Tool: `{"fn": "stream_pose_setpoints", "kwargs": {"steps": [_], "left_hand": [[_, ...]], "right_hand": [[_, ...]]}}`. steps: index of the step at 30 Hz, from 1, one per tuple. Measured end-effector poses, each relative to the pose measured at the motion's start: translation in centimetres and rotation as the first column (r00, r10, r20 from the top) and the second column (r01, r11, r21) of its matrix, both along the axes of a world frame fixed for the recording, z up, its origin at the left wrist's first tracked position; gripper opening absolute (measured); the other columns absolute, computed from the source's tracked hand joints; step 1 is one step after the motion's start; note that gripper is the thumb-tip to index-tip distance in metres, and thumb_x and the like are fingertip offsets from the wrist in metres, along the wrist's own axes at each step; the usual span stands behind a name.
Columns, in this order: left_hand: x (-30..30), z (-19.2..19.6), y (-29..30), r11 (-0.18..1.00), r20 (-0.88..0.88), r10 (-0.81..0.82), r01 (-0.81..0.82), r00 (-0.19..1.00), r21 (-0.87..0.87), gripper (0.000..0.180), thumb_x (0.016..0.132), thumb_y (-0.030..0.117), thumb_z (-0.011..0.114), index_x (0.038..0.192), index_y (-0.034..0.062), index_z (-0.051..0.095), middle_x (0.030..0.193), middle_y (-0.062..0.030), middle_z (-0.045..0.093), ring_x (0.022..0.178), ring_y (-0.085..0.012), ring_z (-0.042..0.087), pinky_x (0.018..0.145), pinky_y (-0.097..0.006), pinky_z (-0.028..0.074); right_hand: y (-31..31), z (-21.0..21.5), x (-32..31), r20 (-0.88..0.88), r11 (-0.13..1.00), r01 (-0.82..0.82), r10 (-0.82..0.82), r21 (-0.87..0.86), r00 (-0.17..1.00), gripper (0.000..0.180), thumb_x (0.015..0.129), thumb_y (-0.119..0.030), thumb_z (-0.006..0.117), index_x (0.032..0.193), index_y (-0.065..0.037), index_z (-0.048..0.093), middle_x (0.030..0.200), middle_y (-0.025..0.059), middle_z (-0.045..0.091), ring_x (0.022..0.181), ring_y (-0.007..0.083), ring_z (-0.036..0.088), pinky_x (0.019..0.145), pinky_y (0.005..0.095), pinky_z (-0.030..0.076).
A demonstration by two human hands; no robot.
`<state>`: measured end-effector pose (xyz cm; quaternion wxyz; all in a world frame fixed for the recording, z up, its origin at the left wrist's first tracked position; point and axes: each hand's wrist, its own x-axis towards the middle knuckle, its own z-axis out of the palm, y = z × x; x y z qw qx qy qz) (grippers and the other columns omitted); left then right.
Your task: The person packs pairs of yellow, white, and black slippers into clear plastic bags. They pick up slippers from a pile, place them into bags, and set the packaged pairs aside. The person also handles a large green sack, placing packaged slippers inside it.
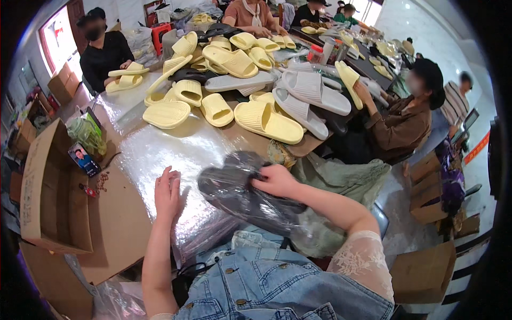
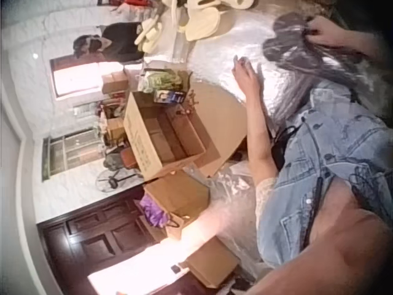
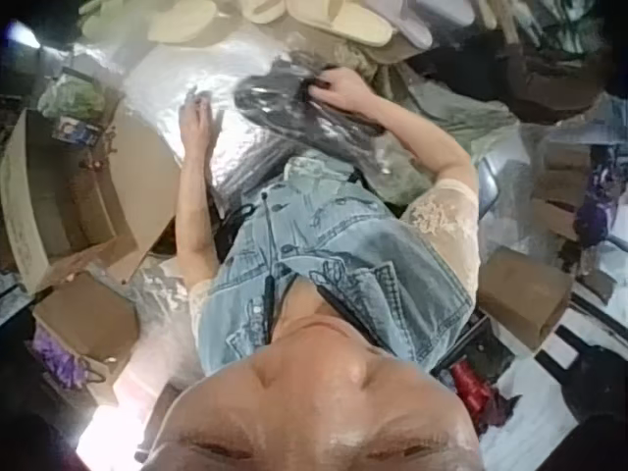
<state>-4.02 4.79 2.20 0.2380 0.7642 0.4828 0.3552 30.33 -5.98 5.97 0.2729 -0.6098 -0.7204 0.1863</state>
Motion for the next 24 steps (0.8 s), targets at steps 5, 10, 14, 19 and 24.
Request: {"fn": "stream_pose_setpoints", "kwargs": {"steps": [5, 10, 14, 19, 24], "left_hand": [[0.6, 0.1, -0.5, 0.998, -0.009, 0.011, -0.010, 1.000, 0.061, 0.043, 0.090, 0.016, 0.058, 0.132, 0.0049, 0.052, 0.112, -0.0135, 0.066, 0.107, -0.0346, 0.055, 0.095, -0.043, 0.043], [0.2, -0.8, 0.1, 0.973, -0.028, -0.044, 0.049, 0.999, 0.227, 0.043, 0.090, 0.015, 0.061, 0.130, 0.0033, 0.052, 0.110, -0.0127, 0.067, 0.103, -0.0347, 0.057, 0.096, -0.043, 0.042], [-0.1, -0.9, 0.1, 0.968, -0.047, -0.037, 0.048, 0.998, 0.245, 0.044, 0.089, 0.016, 0.062, 0.129, 0.0024, 0.052, 0.109, -0.0133, 0.067, 0.102, -0.0353, 0.058, 0.095, -0.043, 0.042], [0.2, -0.7, -0.2, 0.978, -0.057, -0.019, 0.031, 0.998, 0.204, 0.044, 0.088, 0.017, 0.062, 0.128, 0.0023, 0.053, 0.111, -0.0144, 0.066, 0.104, -0.0361, 0.056, 0.094, -0.044, 0.043], [0.4, 0.0, -0.5, 0.987, -0.079, -0.005, 0.018, 0.997, 0.159, 0.044, 0.087, 0.017, 0.062, 0.128, 0.0021, 0.053, 0.113, -0.0146, 0.066, 0.106, -0.0360, 0.054, 0.095, -0.044, 0.043]], "right_hand": [[-8.2, 5.9, 8.4, -0.032, 0.890, 0.112, -0.140, -0.442, 0.990, 0.047, 0.086, -0.043, 0.068, 0.073, 0.002, 0.062, 0.060, 0.0069, 0.056, 0.058, 0.0140, 0.055, 0.055, 0.0353, 0.044], [-12.8, 5.9, 18.1, 0.237, 0.608, 0.338, -0.243, -0.719, 0.941, 0.050, 0.082, -0.050, 0.067, 0.084, -0.001, 0.070, 0.075, 0.0121, 0.065, 0.074, 0.0195, 0.061, 0.070, 0.0370, 0.049], [-13.2, 0.9, 23.3, 0.518, 0.575, 0.532, -0.207, -0.622, 0.830, 0.055, 0.076, -0.058, 0.068, 0.092, -0.006, 0.074, 0.094, 0.0159, 0.070, 0.091, 0.0301, 0.067, 0.081, 0.0422, 0.052], [-9.3, 0.5, 22.2, 0.786, 0.698, 0.622, -0.137, -0.355, 0.603, 0.043, 0.072, -0.052, 0.071, 0.087, -0.012, 0.075, 0.095, 0.0129, 0.072, 0.094, 0.0299, 0.068, 0.080, 0.0432, 0.054], [-4.3, 5.3, 16.6, 0.428, 0.886, 0.372, -0.460, 0.276, 0.778, 0.016, 0.081, -0.028, 0.068, 0.078, -0.012, 0.067, 0.084, 0.0069, 0.067, 0.082, 0.0289, 0.065, 0.066, 0.0414, 0.052]]}}
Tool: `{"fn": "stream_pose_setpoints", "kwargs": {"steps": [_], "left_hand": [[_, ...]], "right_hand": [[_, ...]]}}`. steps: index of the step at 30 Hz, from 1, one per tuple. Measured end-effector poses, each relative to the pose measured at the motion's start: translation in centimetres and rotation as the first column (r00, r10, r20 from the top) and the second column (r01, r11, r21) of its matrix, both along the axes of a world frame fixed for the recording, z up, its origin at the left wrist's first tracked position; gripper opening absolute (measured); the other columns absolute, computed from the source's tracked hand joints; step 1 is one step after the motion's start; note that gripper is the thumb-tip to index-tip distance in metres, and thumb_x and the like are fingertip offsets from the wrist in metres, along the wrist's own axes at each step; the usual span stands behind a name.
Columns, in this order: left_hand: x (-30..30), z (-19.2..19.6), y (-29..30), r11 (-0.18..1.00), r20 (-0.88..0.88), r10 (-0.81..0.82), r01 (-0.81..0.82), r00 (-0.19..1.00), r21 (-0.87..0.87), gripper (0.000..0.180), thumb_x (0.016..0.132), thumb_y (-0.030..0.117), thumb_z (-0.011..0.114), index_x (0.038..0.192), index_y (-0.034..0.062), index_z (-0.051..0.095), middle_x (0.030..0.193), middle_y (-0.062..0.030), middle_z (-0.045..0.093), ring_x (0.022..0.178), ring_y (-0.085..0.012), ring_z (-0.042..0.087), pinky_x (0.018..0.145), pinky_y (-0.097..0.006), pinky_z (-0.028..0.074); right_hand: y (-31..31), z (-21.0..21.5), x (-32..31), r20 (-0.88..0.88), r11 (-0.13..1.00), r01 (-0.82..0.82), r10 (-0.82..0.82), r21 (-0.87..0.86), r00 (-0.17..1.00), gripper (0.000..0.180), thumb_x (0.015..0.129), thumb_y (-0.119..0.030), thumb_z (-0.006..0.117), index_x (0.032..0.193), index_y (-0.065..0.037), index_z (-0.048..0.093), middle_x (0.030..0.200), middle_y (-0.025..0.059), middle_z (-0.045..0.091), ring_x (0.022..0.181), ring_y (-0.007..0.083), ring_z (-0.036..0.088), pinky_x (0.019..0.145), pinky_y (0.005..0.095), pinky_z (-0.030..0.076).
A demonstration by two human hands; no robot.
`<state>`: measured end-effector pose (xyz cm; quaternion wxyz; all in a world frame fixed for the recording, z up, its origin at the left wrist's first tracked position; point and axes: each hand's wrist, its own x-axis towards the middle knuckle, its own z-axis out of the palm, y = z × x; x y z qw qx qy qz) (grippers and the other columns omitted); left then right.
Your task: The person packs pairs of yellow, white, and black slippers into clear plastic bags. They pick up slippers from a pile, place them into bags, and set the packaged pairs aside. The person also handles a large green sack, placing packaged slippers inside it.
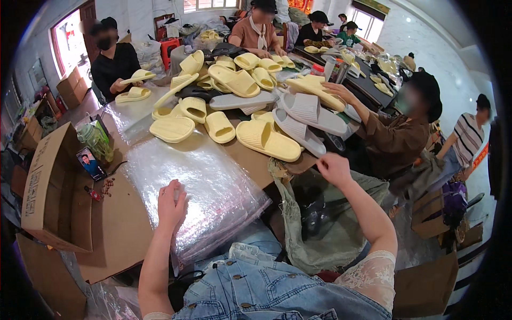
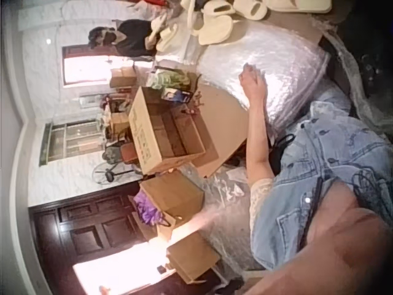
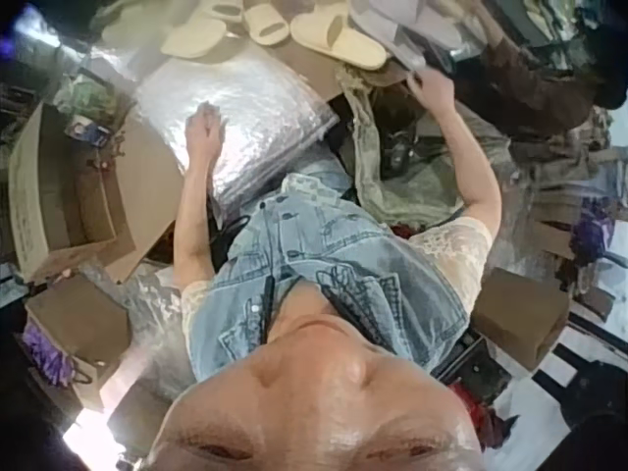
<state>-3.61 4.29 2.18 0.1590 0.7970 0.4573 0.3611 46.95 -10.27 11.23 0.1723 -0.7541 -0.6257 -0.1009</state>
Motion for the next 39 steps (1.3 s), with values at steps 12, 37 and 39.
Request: {"fn": "stream_pose_setpoints", "kwargs": {"steps": [12, 37, 39], "left_hand": [[0.4, 0.5, -0.3, 0.999, 0.033, 0.019, -0.018, 0.999, -0.038, 0.043, 0.085, 0.015, 0.065, 0.125, 0.0025, 0.055, 0.111, -0.0142, 0.066, 0.106, -0.0357, 0.056, 0.093, -0.044, 0.045], [0.5, 0.1, 0.1, 1.000, 0.012, 0.003, -0.003, 1.000, -0.005, 0.045, 0.085, 0.016, 0.064, 0.126, 0.0001, 0.056, 0.111, -0.0166, 0.066, 0.106, -0.0360, 0.055, 0.095, -0.044, 0.044], [0.1, -0.3, 0.1, 1.000, -0.004, -0.005, 0.005, 1.000, 0.007, 0.045, 0.085, 0.016, 0.063, 0.126, -0.0008, 0.056, 0.112, -0.0168, 0.065, 0.106, -0.0357, 0.055, 0.095, -0.043, 0.044]], "right_hand": [[14.6, 6.7, 9.2, 0.336, 0.869, 0.255, -0.413, 0.424, 0.846, 0.029, 0.085, -0.014, 0.058, 0.114, -0.009, 0.062, 0.120, 0.0130, 0.060, 0.113, 0.0307, 0.055, 0.097, 0.0467, 0.042], [18.4, 17.7, 3.6, 0.374, 0.659, -0.101, -0.287, 0.745, 0.882, 0.017, 0.082, -0.020, 0.063, 0.093, -0.010, 0.056, 0.092, 0.0099, 0.061, 0.088, 0.0318, 0.063, 0.072, 0.0441, 0.051], [18.4, 18.9, -2.5, 0.361, 0.613, -0.186, -0.175, 0.768, 0.916, 0.014, 0.081, -0.020, 0.063, 0.092, -0.011, 0.060, 0.090, 0.0077, 0.060, 0.085, 0.0299, 0.063, 0.070, 0.0428, 0.052]]}}
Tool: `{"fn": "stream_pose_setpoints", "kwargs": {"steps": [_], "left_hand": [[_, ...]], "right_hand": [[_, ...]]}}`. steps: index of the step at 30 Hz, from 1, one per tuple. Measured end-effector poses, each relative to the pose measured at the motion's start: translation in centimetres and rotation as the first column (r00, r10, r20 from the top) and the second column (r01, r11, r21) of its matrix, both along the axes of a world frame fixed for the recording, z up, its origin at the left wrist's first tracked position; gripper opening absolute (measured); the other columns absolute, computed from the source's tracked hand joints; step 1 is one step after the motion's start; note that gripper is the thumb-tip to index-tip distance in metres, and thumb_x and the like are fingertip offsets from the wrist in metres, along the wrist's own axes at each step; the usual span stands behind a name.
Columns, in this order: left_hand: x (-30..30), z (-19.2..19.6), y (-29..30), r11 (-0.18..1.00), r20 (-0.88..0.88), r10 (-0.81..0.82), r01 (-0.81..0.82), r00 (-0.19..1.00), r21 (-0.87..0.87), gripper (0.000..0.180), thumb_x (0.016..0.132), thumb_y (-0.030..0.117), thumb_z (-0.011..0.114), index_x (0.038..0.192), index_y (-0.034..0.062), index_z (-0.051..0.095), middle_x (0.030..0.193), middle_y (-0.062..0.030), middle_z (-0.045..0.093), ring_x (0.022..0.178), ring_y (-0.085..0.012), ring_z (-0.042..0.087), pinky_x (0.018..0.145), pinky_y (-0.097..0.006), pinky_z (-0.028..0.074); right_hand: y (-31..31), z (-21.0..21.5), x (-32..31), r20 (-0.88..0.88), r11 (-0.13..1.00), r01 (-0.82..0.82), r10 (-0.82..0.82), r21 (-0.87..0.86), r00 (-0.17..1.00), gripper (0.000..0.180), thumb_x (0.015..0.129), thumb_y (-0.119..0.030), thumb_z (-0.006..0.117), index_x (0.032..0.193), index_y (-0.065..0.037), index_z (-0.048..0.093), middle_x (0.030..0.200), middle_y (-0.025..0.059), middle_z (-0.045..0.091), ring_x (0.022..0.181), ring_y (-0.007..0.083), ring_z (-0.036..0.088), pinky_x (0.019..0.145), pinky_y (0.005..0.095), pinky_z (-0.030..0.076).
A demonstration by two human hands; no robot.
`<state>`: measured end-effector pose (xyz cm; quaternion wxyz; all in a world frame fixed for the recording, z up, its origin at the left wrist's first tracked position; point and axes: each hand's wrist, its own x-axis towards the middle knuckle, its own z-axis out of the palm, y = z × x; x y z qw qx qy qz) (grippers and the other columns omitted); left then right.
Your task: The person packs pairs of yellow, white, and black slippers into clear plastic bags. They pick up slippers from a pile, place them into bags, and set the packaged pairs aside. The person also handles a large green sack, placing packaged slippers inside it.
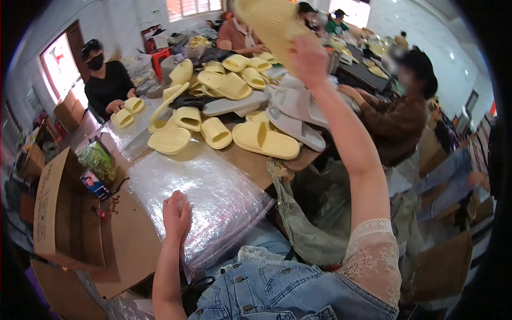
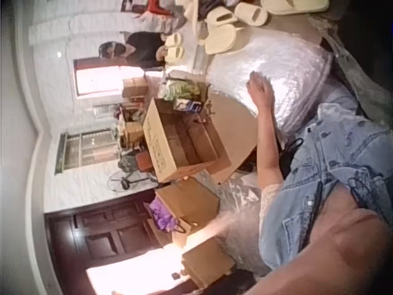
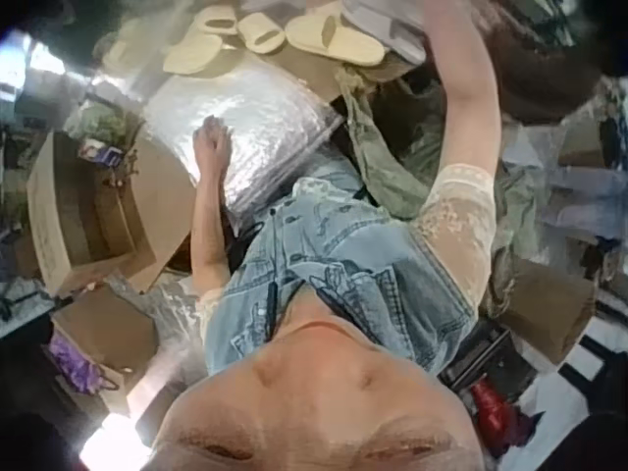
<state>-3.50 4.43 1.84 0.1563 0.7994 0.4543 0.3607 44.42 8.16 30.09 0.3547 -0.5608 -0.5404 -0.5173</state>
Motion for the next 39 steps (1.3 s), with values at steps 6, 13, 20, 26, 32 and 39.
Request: {"fn": "stream_pose_setpoints", "kwargs": {"steps": [6, 13, 20, 26, 32, 39], "left_hand": [[-0.9, -0.9, -0.3, 0.987, 0.062, 0.079, -0.069, 0.995, -0.146, 0.046, 0.088, 0.009, 0.060, 0.132, -0.0004, 0.053, 0.115, -0.0153, 0.061, 0.109, -0.0287, 0.055, 0.095, -0.038, 0.044], [-2.0, -3.8, 2.4, 0.959, 0.307, -0.069, 0.148, 0.949, -0.242, 0.040, 0.093, 0.018, 0.063, 0.124, -0.0049, 0.051, 0.124, -0.0164, 0.055, 0.111, -0.0231, 0.054, 0.093, -0.036, 0.046], [-0.9, -4.5, 2.8, 0.893, 0.600, -0.107, 0.342, 0.793, -0.292, 0.043, 0.094, 0.007, 0.062, 0.131, -0.0041, 0.042, 0.129, -0.0145, 0.054, 0.114, -0.0204, 0.056, 0.098, -0.034, 0.046], [-1.5, -4.1, 2.0, 0.885, 0.646, -0.052, 0.335, 0.762, -0.324, 0.037, 0.097, 0.001, 0.053, 0.132, -0.0037, 0.041, 0.128, -0.0141, 0.054, 0.110, -0.0210, 0.059, 0.093, -0.033, 0.050], [0.8, -0.8, 0.6, 0.955, 0.372, 0.006, 0.106, 0.928, -0.278, 0.023, 0.083, 0.008, 0.062, 0.105, -0.0014, 0.066, 0.109, -0.0188, 0.064, 0.098, -0.0253, 0.062, 0.082, -0.034, 0.049], [0.0, 0.8, -0.7, 0.977, 0.235, 0.086, -0.036, 0.968, -0.209, 0.034, 0.082, 0.010, 0.059, 0.114, 0.0026, 0.064, 0.119, -0.0232, 0.060, 0.112, -0.0404, 0.055, 0.098, -0.046, 0.044]], "right_hand": [[-2.2, -7.5, -18.9, -0.011, 0.901, -0.327, 0.338, -0.284, 0.941, 0.031, 0.072, -0.022, 0.069, 0.100, -0.013, 0.061, 0.093, 0.0060, 0.058, 0.091, 0.0242, 0.057, 0.077, 0.0368, 0.048], [-6.1, -23.6, -32.4, -0.454, 0.488, -0.679, 0.509, -0.548, 0.732, 0.029, 0.071, -0.018, 0.068, 0.096, -0.005, 0.059, 0.097, 0.0104, 0.059, 0.092, 0.0255, 0.060, 0.068, 0.0355, 0.050], [-5.7, -27.9, -31.4, -0.522, 0.346, -0.772, 0.584, -0.532, 0.622, 0.028, 0.076, -0.018, 0.068, 0.097, -0.003, 0.057, 0.099, 0.0116, 0.056, 0.094, 0.0288, 0.056, 0.074, 0.0390, 0.050], [-12.3, -22.7, -20.3, -0.465, 0.185, -0.828, 0.753, -0.530, 0.466, 0.027, 0.080, -0.021, 0.068, 0.103, -0.010, 0.059, 0.103, 0.0111, 0.057, 0.099, 0.0314, 0.056, 0.082, 0.0428, 0.047], [-21.0, -17.2, -9.7, -0.289, 0.589, -0.586, 0.524, -0.556, 0.801, 0.020, 0.075, -0.015, 0.073, 0.095, -0.014, 0.069, 0.097, 0.0048, 0.064, 0.091, 0.0267, 0.061, 0.078, 0.0401, 0.049], [-32.7, -19.3, 14.2, -0.167, 0.892, 0.266, -0.344, -0.366, 0.924, 0.036, 0.091, -0.025, 0.067, 0.120, -0.004, 0.062, 0.121, 0.0152, 0.061, 0.114, 0.0324, 0.057, 0.098, 0.0421, 0.043]]}}
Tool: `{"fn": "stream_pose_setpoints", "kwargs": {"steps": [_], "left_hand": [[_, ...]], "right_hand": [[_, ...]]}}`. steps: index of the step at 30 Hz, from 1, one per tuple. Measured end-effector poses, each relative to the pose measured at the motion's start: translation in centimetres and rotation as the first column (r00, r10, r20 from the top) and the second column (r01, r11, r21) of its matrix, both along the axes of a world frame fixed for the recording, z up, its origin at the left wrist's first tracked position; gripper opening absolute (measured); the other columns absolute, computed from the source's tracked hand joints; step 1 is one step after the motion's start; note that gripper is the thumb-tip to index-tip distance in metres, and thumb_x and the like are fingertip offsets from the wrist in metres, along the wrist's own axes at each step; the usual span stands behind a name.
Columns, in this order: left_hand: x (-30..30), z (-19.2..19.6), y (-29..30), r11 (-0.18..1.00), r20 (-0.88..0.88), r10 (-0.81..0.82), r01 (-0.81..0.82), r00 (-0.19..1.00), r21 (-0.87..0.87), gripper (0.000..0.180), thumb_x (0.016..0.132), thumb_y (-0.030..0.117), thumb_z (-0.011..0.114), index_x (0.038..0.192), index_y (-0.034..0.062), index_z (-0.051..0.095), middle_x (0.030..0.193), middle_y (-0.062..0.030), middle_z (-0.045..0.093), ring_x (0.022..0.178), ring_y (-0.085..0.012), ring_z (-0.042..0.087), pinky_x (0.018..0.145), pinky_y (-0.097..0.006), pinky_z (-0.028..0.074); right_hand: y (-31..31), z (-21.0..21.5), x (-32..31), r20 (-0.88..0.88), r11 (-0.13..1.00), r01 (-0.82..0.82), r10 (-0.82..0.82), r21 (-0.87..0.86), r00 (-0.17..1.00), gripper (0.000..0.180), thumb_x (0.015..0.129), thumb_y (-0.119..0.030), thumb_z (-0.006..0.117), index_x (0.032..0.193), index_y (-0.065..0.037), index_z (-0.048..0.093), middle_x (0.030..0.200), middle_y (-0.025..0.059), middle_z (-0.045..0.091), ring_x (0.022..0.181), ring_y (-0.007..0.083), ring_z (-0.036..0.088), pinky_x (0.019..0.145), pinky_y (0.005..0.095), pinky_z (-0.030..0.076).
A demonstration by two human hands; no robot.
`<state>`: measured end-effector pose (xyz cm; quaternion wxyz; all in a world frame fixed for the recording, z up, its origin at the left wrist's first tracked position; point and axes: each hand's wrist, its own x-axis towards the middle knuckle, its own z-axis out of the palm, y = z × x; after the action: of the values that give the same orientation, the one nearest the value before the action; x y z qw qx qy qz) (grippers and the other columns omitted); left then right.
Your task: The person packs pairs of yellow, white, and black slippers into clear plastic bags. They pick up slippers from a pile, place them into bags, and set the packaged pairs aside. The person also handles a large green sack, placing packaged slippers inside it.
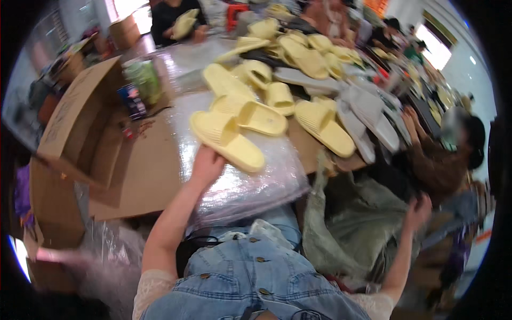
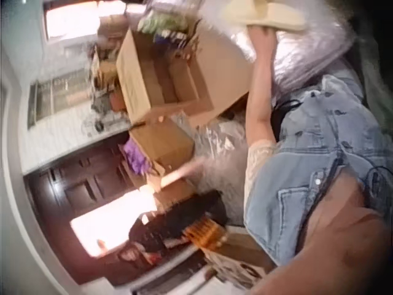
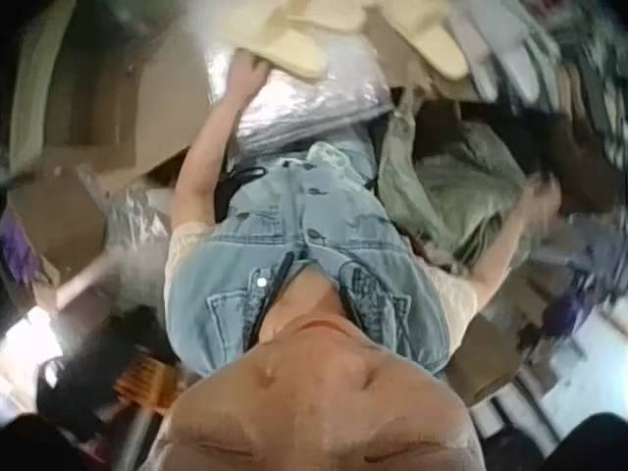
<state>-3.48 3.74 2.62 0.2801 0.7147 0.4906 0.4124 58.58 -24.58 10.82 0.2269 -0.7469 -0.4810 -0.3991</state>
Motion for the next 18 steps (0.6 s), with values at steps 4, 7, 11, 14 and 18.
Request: {"fn": "stream_pose_setpoints", "kwargs": {"steps": [4, 7, 11, 14, 18], "left_hand": [[0.4, -0.1, 0.5, 0.991, -0.037, -0.015, 0.020, 0.999, 0.131, 0.036, 0.081, 0.014, 0.059, 0.116, 0.0033, 0.063, 0.121, -0.0230, 0.060, 0.116, -0.0419, 0.052, 0.101, -0.046, 0.043], [-0.3, -0.5, 0.4, 0.975, -0.149, 0.007, 0.026, 0.989, 0.219, 0.036, 0.081, 0.016, 0.057, 0.113, 0.0020, 0.064, 0.116, -0.0225, 0.062, 0.115, -0.0421, 0.052, 0.101, -0.047, 0.043], [-0.9, -1.2, 0.6, 0.971, -0.204, 0.049, 0.000, 0.978, 0.238, 0.039, 0.080, 0.016, 0.057, 0.115, 0.0004, 0.061, 0.119, -0.0223, 0.061, 0.117, -0.0416, 0.051, 0.103, -0.047, 0.043], [-1.0, -1.7, 0.9, 0.965, -0.229, 0.042, 0.019, 0.972, 0.260, 0.042, 0.079, 0.015, 0.057, 0.118, -0.0003, 0.059, 0.121, -0.0224, 0.060, 0.118, -0.0421, 0.051, 0.104, -0.047, 0.042], [-0.5, -1.3, 0.8, 0.962, -0.184, -0.007, 0.057, 0.983, 0.267, 0.040, 0.078, 0.015, 0.057, 0.116, -0.0008, 0.059, 0.117, -0.0233, 0.061, 0.116, -0.0426, 0.052, 0.103, -0.047, 0.043]], "right_hand": [[-13.7, -7.5, 9.9, 0.040, 0.227, 0.766, -0.949, -0.601, 0.313, 0.059, 0.095, -0.046, 0.057, 0.125, 0.004, 0.056, 0.122, 0.0176, 0.061, 0.111, 0.0284, 0.060, 0.095, 0.0403, 0.049], [-12.3, -10.4, 9.1, -0.086, 0.243, 0.545, -0.950, -0.802, 0.299, 0.056, 0.094, -0.044, 0.058, 0.124, 0.004, 0.057, 0.120, 0.0178, 0.062, 0.110, 0.0290, 0.061, 0.094, 0.0407, 0.050], [-6.2, -12.2, 7.0, -0.228, 0.397, 0.392, -0.883, -0.830, 0.411, 0.053, 0.092, -0.041, 0.059, 0.122, 0.003, 0.059, 0.119, 0.0182, 0.063, 0.108, 0.0299, 0.061, 0.093, 0.0414, 0.050], [-4.2, -13.1, 5.6, -0.265, 0.428, 0.328, -0.858, -0.842, 0.440, 0.051, 0.091, -0.039, 0.060, 0.121, 0.002, 0.059, 0.118, 0.0184, 0.064, 0.107, 0.0306, 0.062, 0.091, 0.0418, 0.051], [-4.1, -13.0, 4.9, -0.273, 0.433, 0.297, -0.848, -0.851, 0.454, 0.048, 0.090, -0.036, 0.061, 0.119, 0.002, 0.061, 0.117, 0.0188, 0.064, 0.105, 0.0315, 0.063, 0.090, 0.0424, 0.051]]}}
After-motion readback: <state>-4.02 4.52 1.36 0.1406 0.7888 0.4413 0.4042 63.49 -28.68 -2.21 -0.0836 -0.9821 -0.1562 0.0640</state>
